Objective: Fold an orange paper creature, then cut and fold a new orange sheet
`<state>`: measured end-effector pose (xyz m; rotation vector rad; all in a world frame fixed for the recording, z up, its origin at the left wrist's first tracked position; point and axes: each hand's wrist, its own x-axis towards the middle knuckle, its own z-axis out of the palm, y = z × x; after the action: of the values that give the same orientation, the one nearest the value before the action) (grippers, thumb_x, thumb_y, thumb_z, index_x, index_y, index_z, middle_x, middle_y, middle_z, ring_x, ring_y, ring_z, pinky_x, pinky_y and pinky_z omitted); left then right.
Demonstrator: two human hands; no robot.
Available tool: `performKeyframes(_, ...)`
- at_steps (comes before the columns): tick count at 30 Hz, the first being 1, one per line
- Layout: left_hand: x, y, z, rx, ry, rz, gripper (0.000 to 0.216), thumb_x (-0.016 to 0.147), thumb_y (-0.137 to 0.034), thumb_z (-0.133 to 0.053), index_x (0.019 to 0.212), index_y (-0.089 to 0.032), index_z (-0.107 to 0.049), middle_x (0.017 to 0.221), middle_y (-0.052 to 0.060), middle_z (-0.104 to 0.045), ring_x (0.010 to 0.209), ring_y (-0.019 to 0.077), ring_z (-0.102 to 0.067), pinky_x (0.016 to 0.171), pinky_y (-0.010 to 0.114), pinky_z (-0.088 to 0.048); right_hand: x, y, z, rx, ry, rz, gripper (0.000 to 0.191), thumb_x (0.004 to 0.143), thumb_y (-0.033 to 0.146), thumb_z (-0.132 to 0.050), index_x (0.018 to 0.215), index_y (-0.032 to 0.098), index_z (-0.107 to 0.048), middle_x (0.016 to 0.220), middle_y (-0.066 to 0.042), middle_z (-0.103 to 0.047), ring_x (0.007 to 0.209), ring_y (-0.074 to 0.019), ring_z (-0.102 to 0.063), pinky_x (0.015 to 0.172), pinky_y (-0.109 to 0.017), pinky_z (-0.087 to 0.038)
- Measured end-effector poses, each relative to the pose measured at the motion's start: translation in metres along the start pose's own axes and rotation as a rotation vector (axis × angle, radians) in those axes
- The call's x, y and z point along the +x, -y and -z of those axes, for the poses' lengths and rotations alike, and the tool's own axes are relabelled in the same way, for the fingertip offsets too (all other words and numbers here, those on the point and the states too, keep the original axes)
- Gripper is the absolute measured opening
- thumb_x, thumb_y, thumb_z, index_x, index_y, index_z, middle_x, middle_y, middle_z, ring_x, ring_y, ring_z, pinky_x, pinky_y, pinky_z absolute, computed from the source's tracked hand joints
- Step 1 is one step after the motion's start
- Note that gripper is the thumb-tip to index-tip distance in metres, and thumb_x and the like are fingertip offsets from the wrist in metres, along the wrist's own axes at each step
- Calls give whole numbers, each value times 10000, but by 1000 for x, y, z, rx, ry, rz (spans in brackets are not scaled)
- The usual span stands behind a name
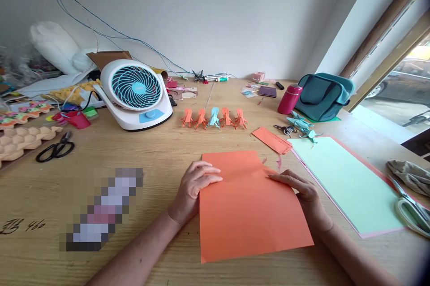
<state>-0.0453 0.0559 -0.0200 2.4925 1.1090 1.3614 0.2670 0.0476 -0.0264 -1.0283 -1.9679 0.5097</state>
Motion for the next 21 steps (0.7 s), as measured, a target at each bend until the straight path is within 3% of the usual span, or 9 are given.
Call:
performKeyframes(5,0,0,0,-168,108,-12,182,913,-277,-559,990,-206,-708,988,81,-726,961,217,-605,838,372,-503,0,-6,5,-12,46,-85,294,815,195,-644,1105,229,-682,964,-69,-689,813,-217,-656,649,-297,-494)
performKeyframes(10,1,1,-4,-308,158,107,209,885,-296,-598,1025,-201,-721,918,76,-739,871,196,-656,779,329,-531,0,-22,11,61,232,-287,424,749,273,-668,1166,200,-682,952,-69,-749,815,-278,-703,673,-330,-540)
performKeyframes(14,3,-1,-4,-470,298,234,196,863,-268,-599,951,-177,-749,906,79,-752,846,190,-684,744,296,-540,-1,-28,11,235,333,-410,449,748,397,-697,1156,208,-693,1066,-87,-734,930,-322,-691,750,-355,-551)
performKeyframes(17,3,-3,0,-515,405,341,215,834,-259,-611,975,-180,-754,948,69,-757,878,194,-695,763,286,-540,-1,-25,10,372,356,-489,492,729,478,-716,1143,214,-701,1052,-92,-738,942,-333,-688,780,-368,-554)
performKeyframes(21,3,-3,2,-572,427,393,239,831,-256,-604,995,-170,-755,994,72,-755,908,200,-703,765,268,-537,8,-11,17,429,387,-472,497,725,553,-710,1087,213,-727,1043,-99,-736,955,-335,-680,784,-373,-553)
